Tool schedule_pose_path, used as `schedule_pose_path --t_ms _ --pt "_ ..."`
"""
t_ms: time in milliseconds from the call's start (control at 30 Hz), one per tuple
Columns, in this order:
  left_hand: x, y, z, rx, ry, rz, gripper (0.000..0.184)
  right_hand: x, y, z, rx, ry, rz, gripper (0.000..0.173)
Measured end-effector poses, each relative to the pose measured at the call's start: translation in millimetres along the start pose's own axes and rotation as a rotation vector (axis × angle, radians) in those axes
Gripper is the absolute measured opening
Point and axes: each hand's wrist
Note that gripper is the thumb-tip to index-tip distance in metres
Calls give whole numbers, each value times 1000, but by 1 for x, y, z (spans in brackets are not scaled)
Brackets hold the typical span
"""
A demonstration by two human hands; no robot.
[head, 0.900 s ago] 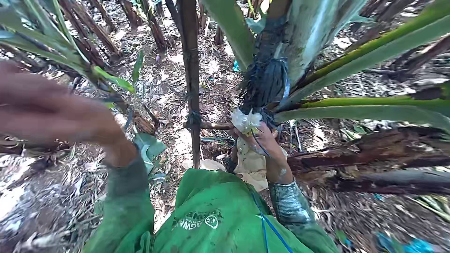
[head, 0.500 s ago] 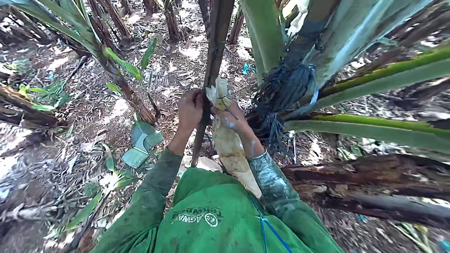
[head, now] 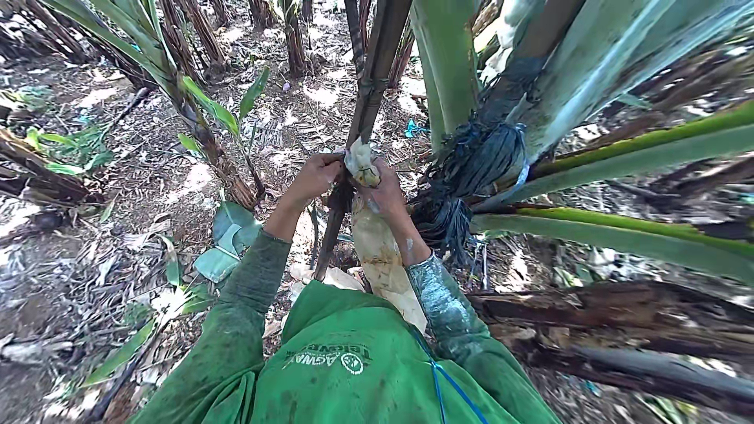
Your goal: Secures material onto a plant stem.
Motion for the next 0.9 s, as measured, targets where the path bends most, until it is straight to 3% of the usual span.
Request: schedule_pose_path --t_ms 133,267,367,467,667,767,900 --pt "1 -6 10 -46 -87 -9 23 5 -4 -1 -179 -250 74 39" --pt "-3 -13 19 -15 259 21 11 3 -6 -7 -153 -350 37 28" --pt "-13 -15 17 -8 526 28 29 -7 -7 -7 -81 -288 2 26" --pt "-34 -14 4 16 528 -90 43 -19 -11 -3 8 -205 -5 26" --pt "-41 -17 -20 -95 483 -307 28 -36 -15 -2 121 -1 47 26" --pt "-22 -22 -29 -130 472 -322 27 -37 -16 -5 133 131 71 23" --pt "-12 -22 -32 -181 442 -285 30 -49 -28 -17 230 104 -56 27"
Point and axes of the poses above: each hand's wrist, its own y-axis towards the middle knuckle, its own x-axis out of the palm, z = x × y, and after that the axes turned 5 degrees about -z, right-handed
